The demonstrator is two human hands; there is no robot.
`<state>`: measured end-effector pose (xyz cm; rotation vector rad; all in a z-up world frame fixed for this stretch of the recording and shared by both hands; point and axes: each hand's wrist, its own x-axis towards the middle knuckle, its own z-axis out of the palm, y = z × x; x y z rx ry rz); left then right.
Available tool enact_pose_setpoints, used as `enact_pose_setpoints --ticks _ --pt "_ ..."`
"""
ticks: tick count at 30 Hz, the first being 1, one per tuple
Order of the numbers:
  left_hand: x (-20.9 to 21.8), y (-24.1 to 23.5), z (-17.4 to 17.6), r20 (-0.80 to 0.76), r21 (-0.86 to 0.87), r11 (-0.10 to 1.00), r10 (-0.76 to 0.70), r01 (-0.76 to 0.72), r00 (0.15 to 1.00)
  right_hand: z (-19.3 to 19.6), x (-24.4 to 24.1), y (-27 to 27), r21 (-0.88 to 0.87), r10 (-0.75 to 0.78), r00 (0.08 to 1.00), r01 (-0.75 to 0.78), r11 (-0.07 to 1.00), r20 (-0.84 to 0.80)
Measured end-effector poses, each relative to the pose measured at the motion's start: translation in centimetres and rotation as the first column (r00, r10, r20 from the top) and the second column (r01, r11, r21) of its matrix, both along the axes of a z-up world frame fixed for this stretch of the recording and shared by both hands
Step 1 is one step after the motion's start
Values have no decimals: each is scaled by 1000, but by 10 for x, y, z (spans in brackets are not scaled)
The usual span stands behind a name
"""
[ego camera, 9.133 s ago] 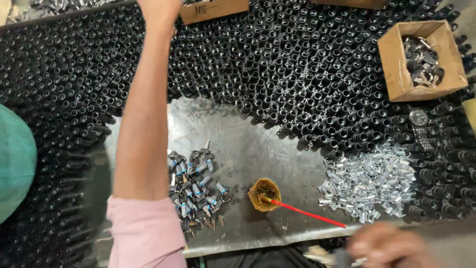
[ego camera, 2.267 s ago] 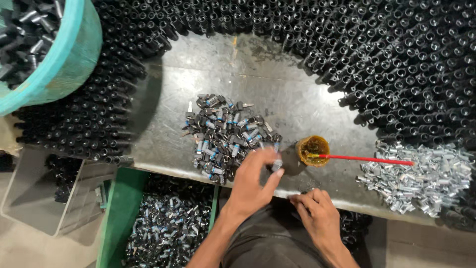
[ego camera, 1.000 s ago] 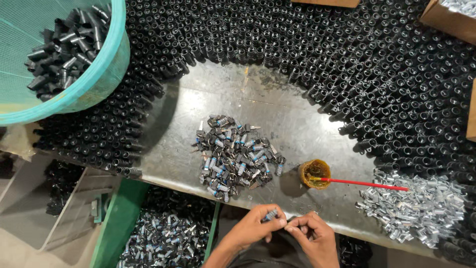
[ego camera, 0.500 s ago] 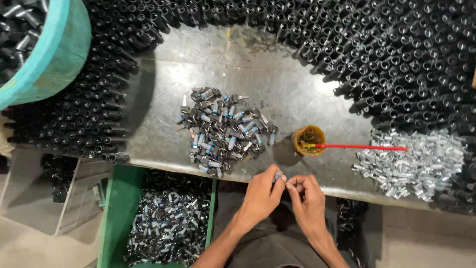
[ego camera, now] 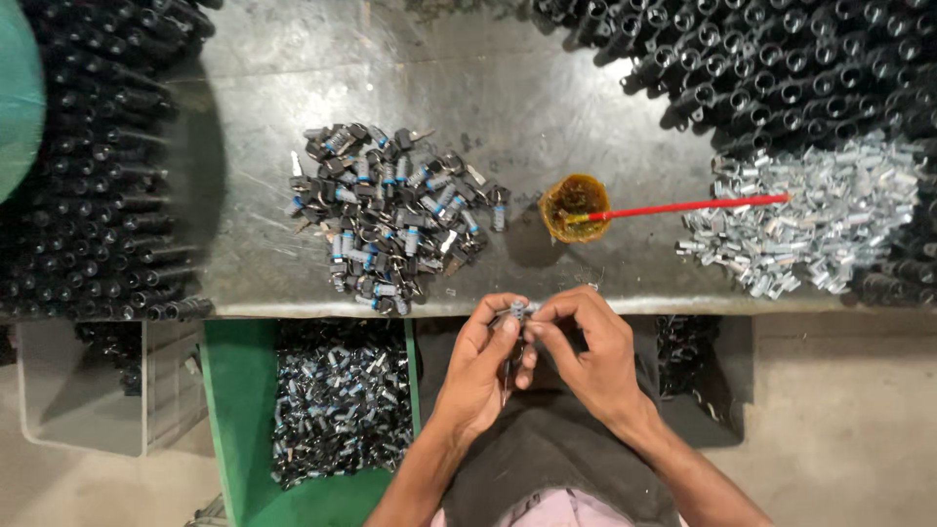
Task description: The person repeatedly picks small cylindrical electronic components from a pile, applies a yellow substance with a red brush, and attaches a small metal clip to each component. The finished items are placed into a green bin below the workbench.
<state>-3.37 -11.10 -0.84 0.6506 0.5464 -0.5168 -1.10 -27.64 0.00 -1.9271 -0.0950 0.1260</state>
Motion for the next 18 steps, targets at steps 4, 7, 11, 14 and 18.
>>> enact_pose_setpoints --ticks 4,7,11,14,18 --pt "-4 -11 -5 6 -23 998 53 -53 999 13 6 5 -20 -45 997 46 999 57" --pt "-8 -12 -4 28 -16 998 54 -54 998 21 1 8 -6 -75 997 75 997 26" --pt "-9 -12 -3 57 -22 998 63 -62 996 21 -3 6 -28 -97 995 97 995 5" --pt "-9 -12 -4 67 -14 998 62 -62 996 14 -7 2 -32 -122 992 121 992 -31" --pt "-9 -8 -6 90 5 1000 26 -26 996 -2 -10 -4 198 -64 987 93 976 -151"
